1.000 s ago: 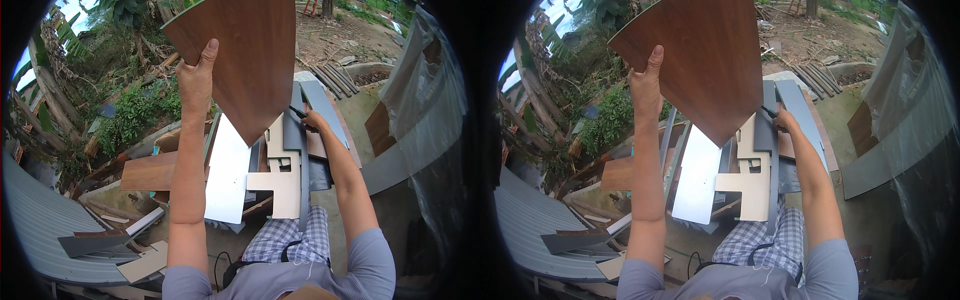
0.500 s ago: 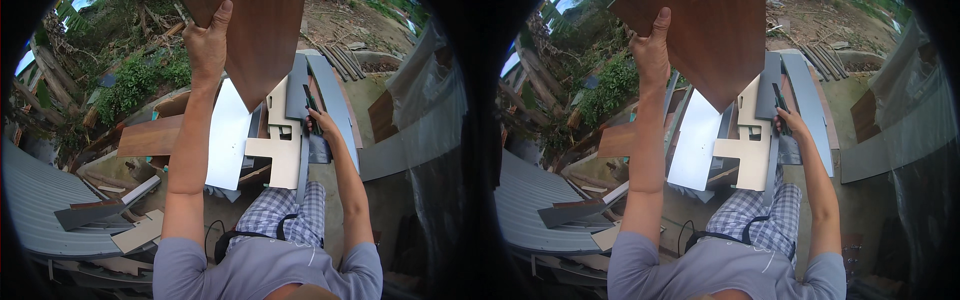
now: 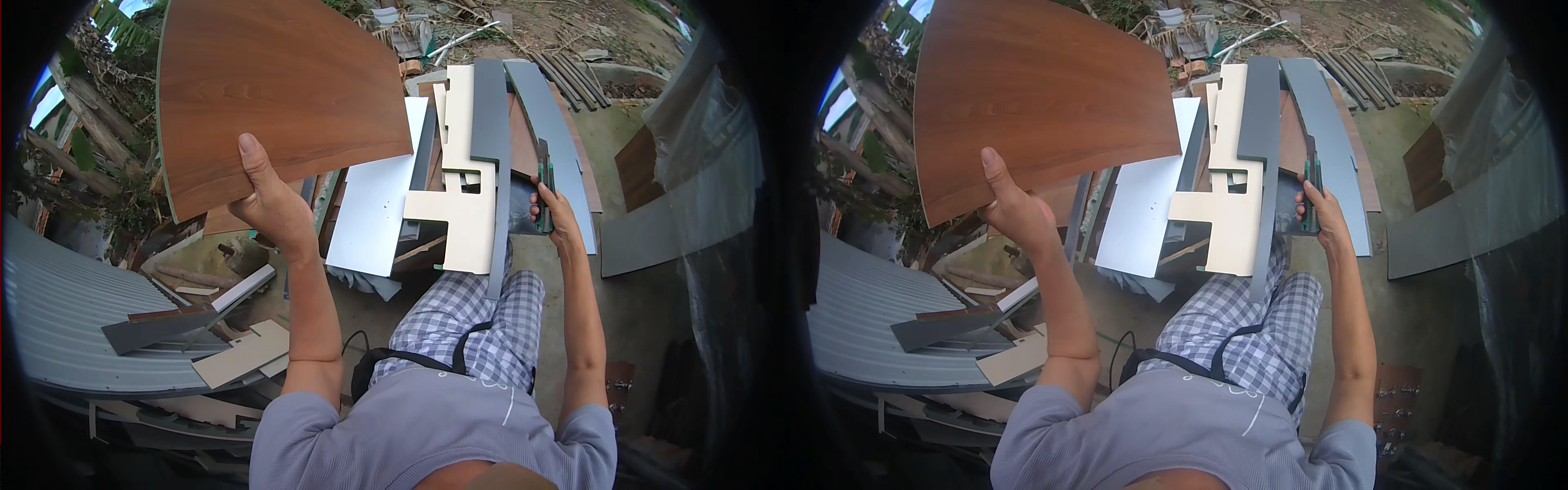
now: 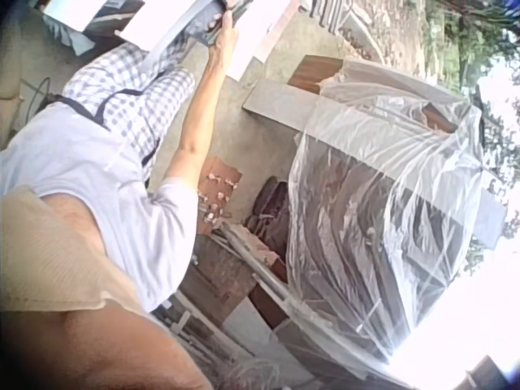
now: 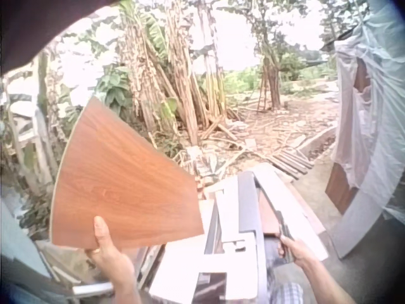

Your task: Cleaning and trimming the edges of furniture wood panels using a cloth and a utility knife.

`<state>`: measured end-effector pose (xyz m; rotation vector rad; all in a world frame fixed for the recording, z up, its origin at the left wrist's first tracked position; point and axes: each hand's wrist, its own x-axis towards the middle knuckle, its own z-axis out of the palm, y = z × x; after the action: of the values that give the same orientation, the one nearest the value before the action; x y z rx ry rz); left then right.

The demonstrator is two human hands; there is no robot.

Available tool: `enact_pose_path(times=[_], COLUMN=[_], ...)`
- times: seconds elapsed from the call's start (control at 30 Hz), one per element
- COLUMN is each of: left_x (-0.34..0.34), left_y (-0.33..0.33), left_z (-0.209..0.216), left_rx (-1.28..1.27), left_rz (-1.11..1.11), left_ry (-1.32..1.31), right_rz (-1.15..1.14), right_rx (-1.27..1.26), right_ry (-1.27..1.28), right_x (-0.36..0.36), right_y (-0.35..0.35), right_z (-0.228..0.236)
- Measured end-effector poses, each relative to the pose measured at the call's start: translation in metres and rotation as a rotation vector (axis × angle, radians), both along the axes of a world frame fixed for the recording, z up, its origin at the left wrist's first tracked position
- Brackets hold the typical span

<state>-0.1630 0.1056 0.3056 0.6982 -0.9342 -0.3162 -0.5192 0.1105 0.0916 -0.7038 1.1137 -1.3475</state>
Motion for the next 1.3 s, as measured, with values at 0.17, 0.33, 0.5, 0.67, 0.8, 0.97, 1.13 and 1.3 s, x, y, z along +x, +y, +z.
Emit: enact_pose_path(times=[0.17, 0.33, 0.5, 0.67, 0.8, 0.97, 1.13, 1.3], left_x=[0.009, 0.007, 0.004, 0.019, 0.04, 0.057, 0.059, 0.059], left_y=[0.037, 0.056, 0.067, 0.056, 0.054, 0.07, 0.092, 0.111], left_z=[-0.026, -0.046, -0.082, -0.107, -0.13, -0.164, -0.205, -0.272], left_rx=[0.124, 0.21, 0.393, 0.374, 0.392, 0.466, 0.698, 0.939], left_rz=[0.047, 0.044, -0.054, -0.103, -0.159, -0.184, -0.339, -0.534], left_ry=[-0.089, -0.063, 0.021, 0.171, 0.268, 0.356, 0.469, 0.556], right_rz=[-0.008, 0.018, 0.014, -0.003, -0.004, -0.001, -0.004, -0.01], right_rx=[-0.019, -0.011, -0.026, -0.004, 0.004, 0.053, 0.075, 0.054], right_ry=[-0.099, -0.131, -0.121, -0.082, -0.075, -0.07, -0.072, -0.077], right_x=[0.023, 0.038, 0.035, 0.028, 0.027, 0.031, 0.037, 0.039], right_y=[0.013, 0.02, 0.028, 0.034, 0.037, 0.036, 0.04, 0.04], right_z=[-0.009, -0.012, -0.014, -0.023, -0.027, -0.036, -0.039, -0.041])
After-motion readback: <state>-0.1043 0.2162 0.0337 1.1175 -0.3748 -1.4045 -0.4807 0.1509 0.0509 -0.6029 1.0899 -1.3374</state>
